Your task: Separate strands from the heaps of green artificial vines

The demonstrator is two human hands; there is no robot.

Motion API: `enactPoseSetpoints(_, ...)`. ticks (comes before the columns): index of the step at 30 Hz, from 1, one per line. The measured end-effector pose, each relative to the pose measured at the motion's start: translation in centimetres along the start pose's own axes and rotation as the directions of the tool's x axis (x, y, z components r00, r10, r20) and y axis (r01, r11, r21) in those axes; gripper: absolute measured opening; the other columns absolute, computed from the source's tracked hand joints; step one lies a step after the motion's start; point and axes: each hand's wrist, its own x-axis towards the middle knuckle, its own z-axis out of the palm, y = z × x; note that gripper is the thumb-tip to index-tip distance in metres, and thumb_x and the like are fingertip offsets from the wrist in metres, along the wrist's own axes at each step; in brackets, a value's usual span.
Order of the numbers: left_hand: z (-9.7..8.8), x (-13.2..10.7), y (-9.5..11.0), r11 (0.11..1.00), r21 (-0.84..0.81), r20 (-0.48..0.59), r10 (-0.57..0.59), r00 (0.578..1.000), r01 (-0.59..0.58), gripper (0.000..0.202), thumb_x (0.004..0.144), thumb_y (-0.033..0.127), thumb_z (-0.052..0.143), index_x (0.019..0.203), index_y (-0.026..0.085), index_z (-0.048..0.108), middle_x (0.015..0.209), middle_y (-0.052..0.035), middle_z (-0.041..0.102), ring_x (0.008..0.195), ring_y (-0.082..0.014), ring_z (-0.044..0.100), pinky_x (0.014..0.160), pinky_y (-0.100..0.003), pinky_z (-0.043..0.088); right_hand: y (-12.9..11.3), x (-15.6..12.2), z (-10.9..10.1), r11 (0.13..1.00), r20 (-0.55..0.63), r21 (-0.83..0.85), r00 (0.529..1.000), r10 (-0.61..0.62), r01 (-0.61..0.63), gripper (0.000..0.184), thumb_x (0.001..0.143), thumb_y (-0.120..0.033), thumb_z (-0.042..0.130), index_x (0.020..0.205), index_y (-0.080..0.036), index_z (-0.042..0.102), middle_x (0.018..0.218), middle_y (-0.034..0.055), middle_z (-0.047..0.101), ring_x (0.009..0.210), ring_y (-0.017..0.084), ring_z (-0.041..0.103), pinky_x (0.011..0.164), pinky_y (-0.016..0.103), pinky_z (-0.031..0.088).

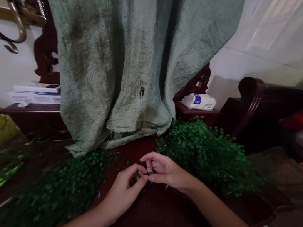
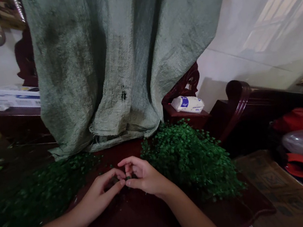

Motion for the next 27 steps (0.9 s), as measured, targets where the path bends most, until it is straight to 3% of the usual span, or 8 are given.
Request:
enactPoseSetpoints(3,0.09,0.12,-0.11,0.993,0.048,0.012,0.110,0.994,-0.110,0.017,0.090,0.027,0.048,0.085,0.019,0.062,0.088,-0.0020,0.068,0.083,-0.0171,0.062,0.074,-0.027,0.046,0.13,0.04,-0.07,0.999,-0.019,0.026,0.999,0.026,-0.026,0.045,0.068,-0.020,0.077,0.110,-0.023,0.061,0.089,-0.0014,0.046,0.079,0.011,0.047,0.071,0.024,0.040)
enactPoseSetpoints(5,0.16,0.14,-0.27,0.988,0.084,0.009,0.133,0.991,-0.133,0.017,0.090,0.024,0.047,0.084,0.019,0.062,0.085,-0.0017,0.067,0.080,-0.0167,0.062,0.072,-0.027,0.046,0.22,0.05,-0.06,0.998,-0.029,0.047,0.999,0.043,-0.042,0.044,0.069,-0.021,0.077,0.110,-0.023,0.060,0.089,-0.0015,0.047,0.079,0.011,0.048,0.071,0.024,0.040)
enactPoseSetpoints(9,0.21,0.01,-0.61,0.987,0.125,0.031,0.098,0.995,-0.101,0.013,0.084,0.019,0.051,0.079,0.019,0.062,0.078,0.0000,0.067,0.070,-0.0154,0.060,0.061,-0.024,0.042,0.49,0.10,0.05,0.997,-0.002,0.044,0.998,0.063,-0.063,0.043,0.070,-0.023,0.077,0.109,-0.022,0.060,0.085,-0.0025,0.046,0.076,0.010,0.050,0.070,0.024,0.041)
enactPoseSetpoints(14,0.15,0.05,-0.96,0.992,0.090,-0.004,0.089,0.996,-0.088,0.009,0.081,0.020,0.054,0.075,0.019,0.061,0.079,-0.0002,0.068,0.071,-0.0154,0.060,0.063,-0.024,0.042,0.73,0.19,-0.03,0.999,0.059,-0.011,0.998,0.031,-0.030,0.049,0.066,-0.025,0.080,0.109,-0.021,0.058,0.085,-0.0022,0.047,0.080,0.011,0.051,0.076,0.027,0.043)
enactPoseSetpoints(17,0.08,0.22,-0.99,0.996,0.076,-0.033,0.056,0.998,-0.053,0.013,0.083,0.022,0.053,0.075,0.018,0.062,0.077,-0.0003,0.068,0.070,-0.0155,0.060,0.063,-0.024,0.043,0.69,0.21,-0.11,0.996,0.041,-0.082,0.999,0.023,-0.020,0.041,0.070,-0.026,0.078,0.105,-0.020,0.057,0.082,-0.0025,0.049,0.079,0.012,0.051,0.080,0.029,0.042)
enactPoseSetpoints(21,0.04,0.25,-0.78,0.998,0.068,-0.039,0.021,0.999,-0.018,0.016,0.082,0.024,0.053,0.074,0.018,0.065,0.074,0.0000,0.069,0.068,-0.0158,0.061,0.063,-0.024,0.045,0.55,0.21,-0.13,0.999,0.026,-0.024,0.999,0.045,-0.044,0.037,0.071,-0.029,0.077,0.100,-0.019,0.056,0.078,-0.0033,0.048,0.073,0.010,0.050,0.072,0.027,0.041)
enactPoseSetpoints(27,-0.03,0.11,-0.50,0.989,0.106,-0.017,0.101,0.995,-0.099,0.017,0.081,0.023,0.056,0.074,0.020,0.072,0.073,-0.0005,0.072,0.068,-0.0159,0.064,0.065,-0.025,0.046,0.40,0.30,0.00,0.997,-0.006,0.022,0.998,0.069,-0.069,0.042,0.062,-0.035,0.084,0.082,-0.019,0.050,0.072,-0.0051,0.049,0.067,0.009,0.048,0.064,0.024,0.037)
